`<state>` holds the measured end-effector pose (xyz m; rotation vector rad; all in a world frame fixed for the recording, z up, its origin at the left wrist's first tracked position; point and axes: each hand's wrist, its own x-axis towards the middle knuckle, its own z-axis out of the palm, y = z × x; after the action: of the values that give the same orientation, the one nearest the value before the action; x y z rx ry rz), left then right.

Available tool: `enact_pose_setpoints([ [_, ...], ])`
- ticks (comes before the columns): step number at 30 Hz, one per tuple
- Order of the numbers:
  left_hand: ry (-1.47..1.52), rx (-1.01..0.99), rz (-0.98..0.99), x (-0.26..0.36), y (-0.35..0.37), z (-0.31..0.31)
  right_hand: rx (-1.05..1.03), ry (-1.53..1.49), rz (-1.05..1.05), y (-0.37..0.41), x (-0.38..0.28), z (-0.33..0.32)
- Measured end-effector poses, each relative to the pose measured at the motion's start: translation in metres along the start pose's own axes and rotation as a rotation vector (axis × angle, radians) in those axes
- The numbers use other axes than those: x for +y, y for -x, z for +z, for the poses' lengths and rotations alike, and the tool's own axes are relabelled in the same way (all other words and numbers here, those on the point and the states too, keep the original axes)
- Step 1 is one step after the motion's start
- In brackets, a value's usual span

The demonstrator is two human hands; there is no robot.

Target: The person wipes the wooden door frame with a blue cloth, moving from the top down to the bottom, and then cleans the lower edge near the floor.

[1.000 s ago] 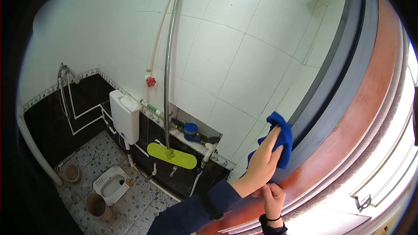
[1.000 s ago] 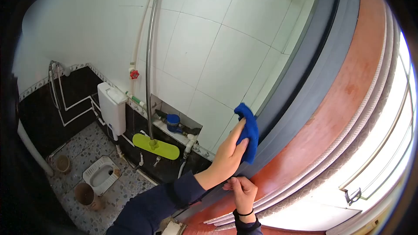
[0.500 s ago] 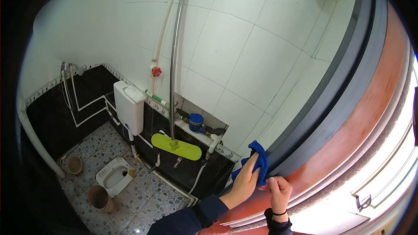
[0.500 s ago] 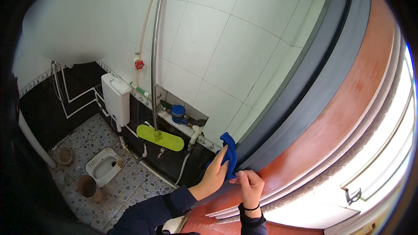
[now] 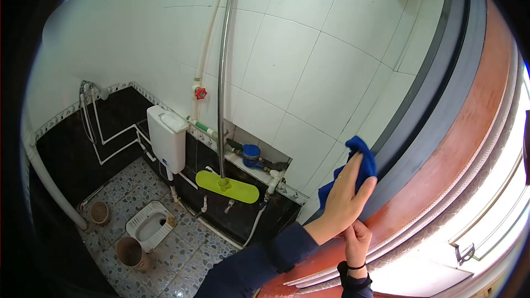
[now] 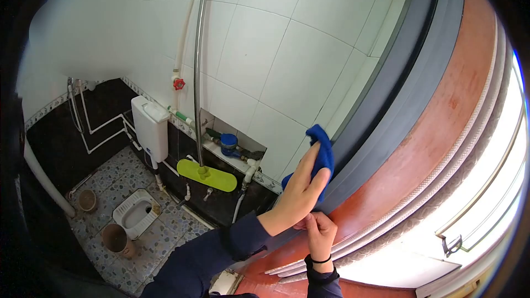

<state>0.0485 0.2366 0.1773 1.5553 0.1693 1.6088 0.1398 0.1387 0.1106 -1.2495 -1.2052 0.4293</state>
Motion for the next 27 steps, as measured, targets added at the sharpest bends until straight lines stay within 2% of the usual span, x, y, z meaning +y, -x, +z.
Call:
enact_pose_setpoints([
  [2, -0.067, 0.026, 0.075, 0.003, -0.010, 0.008, 0.016, -0.020, 0.005, 0.000, -0.003, 0.002],
  [6, -0.092, 0.047, 0.094, -0.006, -0.008, 0.010, 0.037, 0.004, -0.019, 0.001, -0.003, 0.004],
  [11, -0.085, 0.048, 0.032, -0.018, 0.017, 0.001, -0.006, 0.123, -0.071, 0.000, -0.002, -0.001],
  [17, -0.152, 0.037, -0.063, -0.046, 0.062, -0.014, 0.011, 0.110, -0.036, 0.000, -0.005, 0.003],
  [20, -0.179, 0.046, -0.151, -0.061, 0.085, -0.019, 0.031, 0.084, 0.049, 0.001, -0.004, 0.003],
  [27, -0.244, 0.023, -0.248, -0.092, 0.132, -0.032, 0.038, 0.106, 0.049, 0.001, -0.001, 0.003],
])
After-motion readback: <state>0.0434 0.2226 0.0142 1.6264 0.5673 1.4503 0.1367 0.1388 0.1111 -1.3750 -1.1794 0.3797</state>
